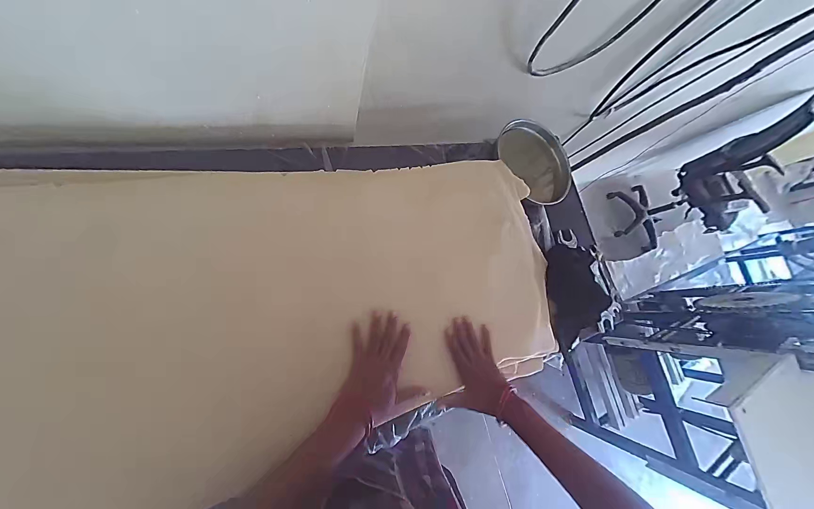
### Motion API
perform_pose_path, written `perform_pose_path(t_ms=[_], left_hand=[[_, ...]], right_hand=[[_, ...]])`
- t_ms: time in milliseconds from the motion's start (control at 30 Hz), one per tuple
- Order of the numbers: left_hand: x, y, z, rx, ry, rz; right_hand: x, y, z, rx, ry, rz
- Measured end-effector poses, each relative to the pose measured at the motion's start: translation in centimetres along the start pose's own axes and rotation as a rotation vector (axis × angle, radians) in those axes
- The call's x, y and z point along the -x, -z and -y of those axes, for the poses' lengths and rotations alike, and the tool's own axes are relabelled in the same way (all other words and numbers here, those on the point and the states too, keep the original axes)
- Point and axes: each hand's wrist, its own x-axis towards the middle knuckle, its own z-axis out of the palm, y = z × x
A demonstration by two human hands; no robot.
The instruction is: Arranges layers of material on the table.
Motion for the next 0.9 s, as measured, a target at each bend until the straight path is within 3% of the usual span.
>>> perform_pose_path(t_ms=[133,267,333,400,533,633,700,767,833,900], left_hand=[[-7.0,1.7,0.8,0.062,-0.219,0.200],[-12.2,3.2,1.8,0.056,-0.235,0.189],[-14.2,4.6,3.4,-0.023,-0.129,0.092],[-15.0,6.4,7.0,-0.100,0.027,-0.070],[-9.1,9.7,15.8,-0.167,0.435,-0.286],[-7.0,10.1,16.0,-0.142,0.712,-0.328],[-8.6,9.2,14.3,-0.163,0.717,-0.334],[-11.7,8.8,13.4,-0.139,0.675,-0.341],[-15.1,9.2,12.8,-0.073,0.681,-0.349],[-18.7,9.8,11.5,-0.060,0.731,-0.312]], right_hand=[[-0.5,-1.3,2.6,-0.073,0.235,-0.005],[-5.6,0.5,-1.5,-0.034,0.494,0.097],[-9.1,2.5,-4.7,0.020,0.397,0.137],[-12.7,4.2,-9.4,0.082,0.228,0.043],[-19.7,6.4,-17.7,0.052,-0.085,-0.264],[-25.2,8.8,-19.4,-0.064,-0.286,-0.318],[-29.2,8.3,-17.1,-0.024,-0.227,-0.375],[-30.3,7.0,-11.4,0.018,-0.056,-0.364],[-27.0,5.2,-4.4,-0.059,0.113,-0.305],[-20.4,3.5,1.2,-0.193,0.261,-0.133]])
